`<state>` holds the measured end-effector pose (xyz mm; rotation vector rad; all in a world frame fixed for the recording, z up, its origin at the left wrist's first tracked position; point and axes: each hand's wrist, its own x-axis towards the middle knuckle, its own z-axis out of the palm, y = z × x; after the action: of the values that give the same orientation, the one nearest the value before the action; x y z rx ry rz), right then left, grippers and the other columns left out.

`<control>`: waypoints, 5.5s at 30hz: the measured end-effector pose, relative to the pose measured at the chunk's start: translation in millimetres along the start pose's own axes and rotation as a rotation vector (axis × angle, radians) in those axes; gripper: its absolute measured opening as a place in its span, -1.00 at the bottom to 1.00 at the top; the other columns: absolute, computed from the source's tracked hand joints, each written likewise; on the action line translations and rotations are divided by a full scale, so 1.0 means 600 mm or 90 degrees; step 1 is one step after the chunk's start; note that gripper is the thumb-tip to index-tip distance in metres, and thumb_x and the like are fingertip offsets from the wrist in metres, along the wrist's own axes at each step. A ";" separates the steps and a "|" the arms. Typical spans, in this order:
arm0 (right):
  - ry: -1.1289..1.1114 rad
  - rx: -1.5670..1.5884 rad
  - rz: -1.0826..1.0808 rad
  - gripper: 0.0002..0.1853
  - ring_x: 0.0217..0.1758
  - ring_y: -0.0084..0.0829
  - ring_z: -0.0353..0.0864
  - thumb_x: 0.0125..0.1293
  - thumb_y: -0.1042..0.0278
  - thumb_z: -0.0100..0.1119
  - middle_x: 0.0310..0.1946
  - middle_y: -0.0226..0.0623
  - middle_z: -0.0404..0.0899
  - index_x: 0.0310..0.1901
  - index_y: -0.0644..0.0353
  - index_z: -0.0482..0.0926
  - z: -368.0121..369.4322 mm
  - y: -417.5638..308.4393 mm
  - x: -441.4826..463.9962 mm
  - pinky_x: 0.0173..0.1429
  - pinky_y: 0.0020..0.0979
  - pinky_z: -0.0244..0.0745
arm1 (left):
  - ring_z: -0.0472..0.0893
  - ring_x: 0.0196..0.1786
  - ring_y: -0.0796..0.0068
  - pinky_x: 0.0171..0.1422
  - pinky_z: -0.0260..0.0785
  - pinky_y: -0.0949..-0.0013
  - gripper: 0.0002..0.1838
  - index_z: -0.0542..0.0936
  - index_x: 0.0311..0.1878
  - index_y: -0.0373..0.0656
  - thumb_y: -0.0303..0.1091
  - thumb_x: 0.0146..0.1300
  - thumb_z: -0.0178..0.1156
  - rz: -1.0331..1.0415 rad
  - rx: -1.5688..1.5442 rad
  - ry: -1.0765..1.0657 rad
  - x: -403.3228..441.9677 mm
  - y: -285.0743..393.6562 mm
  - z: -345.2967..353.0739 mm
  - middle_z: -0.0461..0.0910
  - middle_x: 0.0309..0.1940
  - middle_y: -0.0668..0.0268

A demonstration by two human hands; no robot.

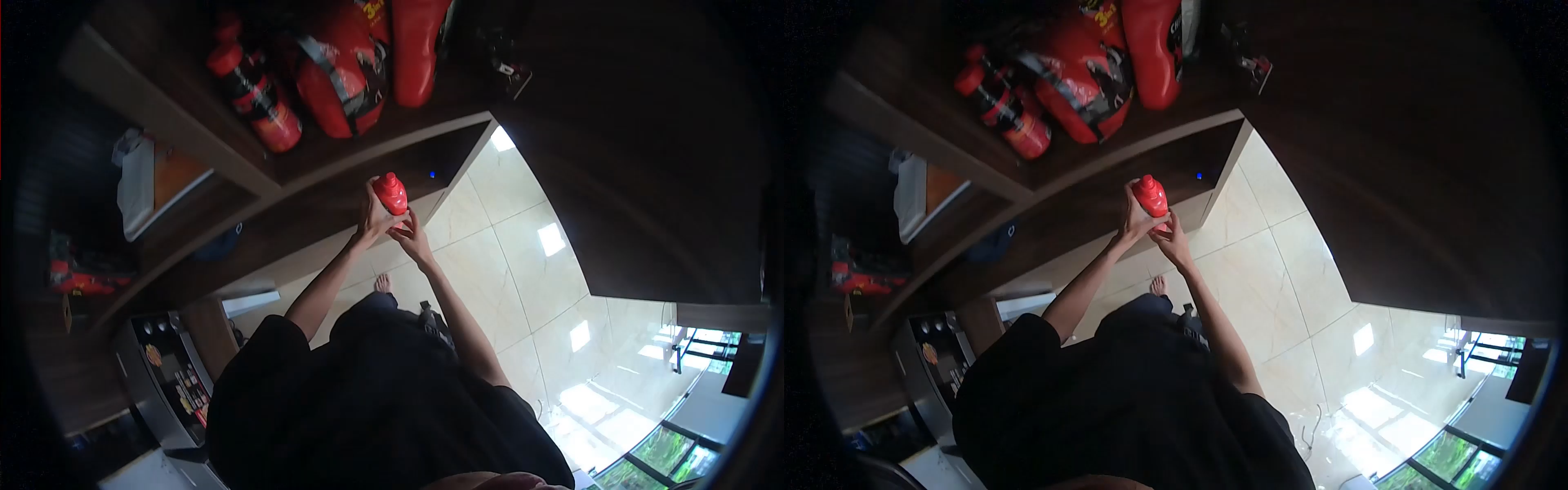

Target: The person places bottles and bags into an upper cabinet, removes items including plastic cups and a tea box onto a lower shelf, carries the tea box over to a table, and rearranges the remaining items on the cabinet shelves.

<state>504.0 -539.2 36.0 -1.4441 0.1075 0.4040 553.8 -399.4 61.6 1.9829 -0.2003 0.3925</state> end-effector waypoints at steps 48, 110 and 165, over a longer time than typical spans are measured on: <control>0.366 -0.234 -0.512 0.00 0.19 0.10 0.54 -0.25 0.42 0.52 0.12 0.15 0.50 0.33 0.30 0.22 0.055 -0.553 0.104 0.29 -0.12 0.45 | 0.41 -0.05 0.27 0.09 0.31 0.24 -0.56 0.31 0.01 -0.21 -0.69 0.15 0.31 0.350 -0.008 0.246 0.026 0.227 -0.093 0.38 -0.09 0.12; -0.092 -0.223 -0.170 -0.21 0.29 -0.31 0.55 0.22 0.38 0.41 0.20 -0.18 0.59 0.46 0.02 0.25 0.210 0.036 0.077 0.29 -0.23 0.46 | 0.64 0.04 -0.10 0.17 0.54 0.04 0.24 0.19 0.32 -0.23 0.04 -0.46 0.67 -0.319 0.141 0.087 -0.054 -0.090 -0.222 0.58 0.04 -0.04; 0.142 -0.108 -0.652 0.08 0.41 -0.14 0.34 -0.06 0.31 0.64 0.37 0.10 0.31 0.46 0.31 0.14 0.065 -0.513 -0.067 0.47 -0.20 0.26 | 0.34 0.36 -0.18 0.44 0.26 0.00 0.25 0.03 0.50 -0.27 -0.19 -0.21 0.62 0.115 0.074 0.265 0.055 0.368 -0.134 0.23 0.37 -0.10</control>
<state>562.6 -531.3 343.2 -1.5110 -0.4868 -0.5976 501.2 -420.6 291.7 1.9527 -0.0919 0.9384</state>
